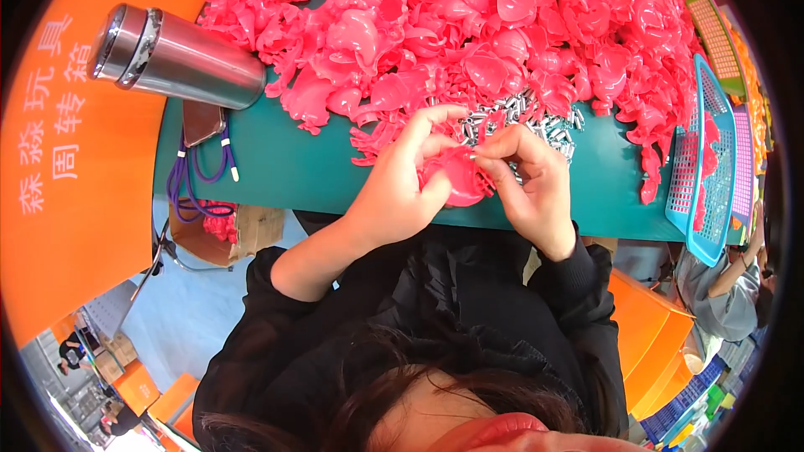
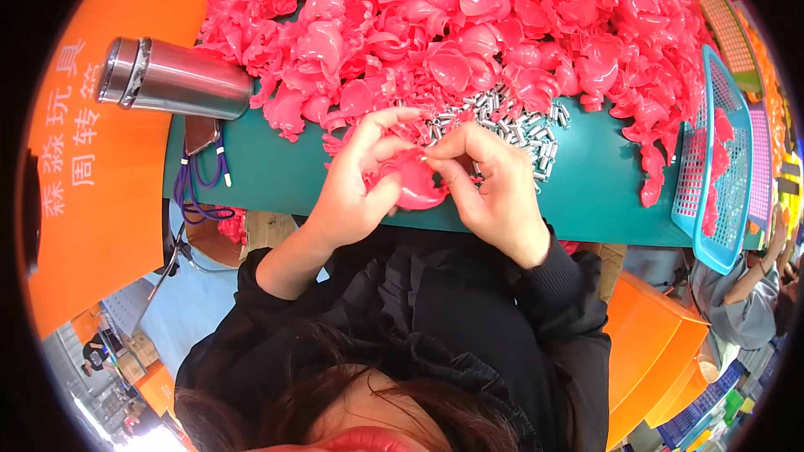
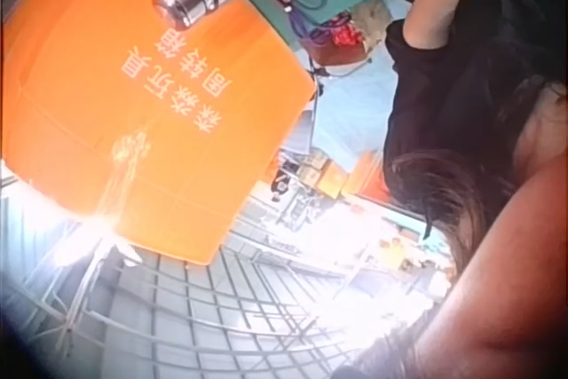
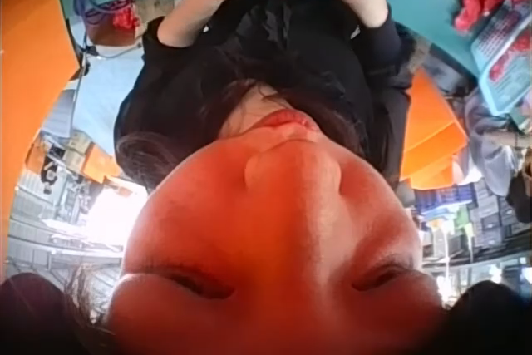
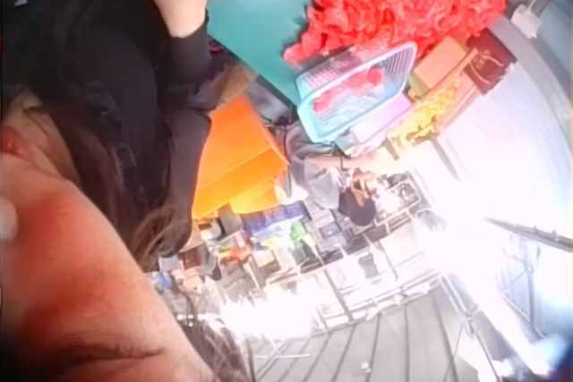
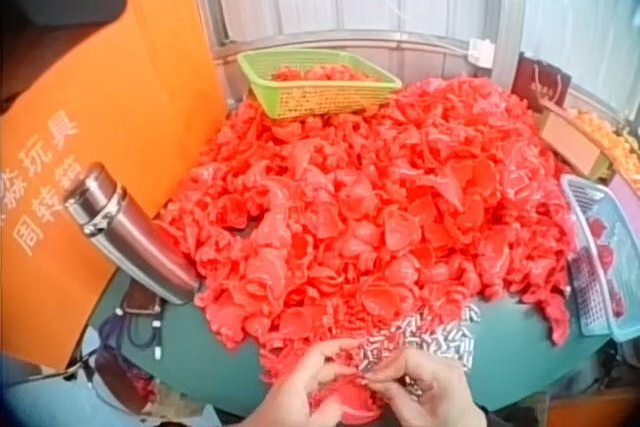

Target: Assembling small pink plastic toy parts by inserting small metal components into them at a factory workbench.

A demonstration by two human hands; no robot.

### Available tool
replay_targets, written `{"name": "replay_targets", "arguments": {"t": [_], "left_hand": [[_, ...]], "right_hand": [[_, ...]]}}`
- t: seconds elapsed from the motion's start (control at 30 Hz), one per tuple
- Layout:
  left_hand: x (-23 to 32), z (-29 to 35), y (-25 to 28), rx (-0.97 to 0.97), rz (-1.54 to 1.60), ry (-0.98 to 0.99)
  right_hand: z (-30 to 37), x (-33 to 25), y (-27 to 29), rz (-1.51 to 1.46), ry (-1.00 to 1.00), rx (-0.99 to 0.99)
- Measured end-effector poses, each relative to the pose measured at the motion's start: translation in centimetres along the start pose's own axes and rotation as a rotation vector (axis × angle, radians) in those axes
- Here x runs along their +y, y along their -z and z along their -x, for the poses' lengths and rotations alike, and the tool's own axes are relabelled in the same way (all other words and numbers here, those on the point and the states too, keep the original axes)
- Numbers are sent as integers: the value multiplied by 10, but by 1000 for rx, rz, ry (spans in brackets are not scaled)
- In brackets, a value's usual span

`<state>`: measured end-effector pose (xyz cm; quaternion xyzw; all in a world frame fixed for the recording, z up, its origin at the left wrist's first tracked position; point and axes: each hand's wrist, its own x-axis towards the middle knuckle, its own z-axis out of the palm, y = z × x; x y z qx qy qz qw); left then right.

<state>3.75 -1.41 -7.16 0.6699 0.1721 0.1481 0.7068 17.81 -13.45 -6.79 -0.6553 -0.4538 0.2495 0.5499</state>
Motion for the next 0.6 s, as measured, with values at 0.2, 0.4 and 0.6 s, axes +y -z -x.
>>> {"name": "replay_targets", "arguments": {"t": [0.2, 0.4, 0.6], "left_hand": [[11, -1, 19, -233, 266, 198], [12, 1, 21, -212, -128, 148], [8, -7, 33, -225, 434, 422]], "right_hand": [[6, -3, 9, -139, -69, -271], [10, 6, 2, 186, 175, -311], [-16, -3, 12, 250, 322, -278]]}}
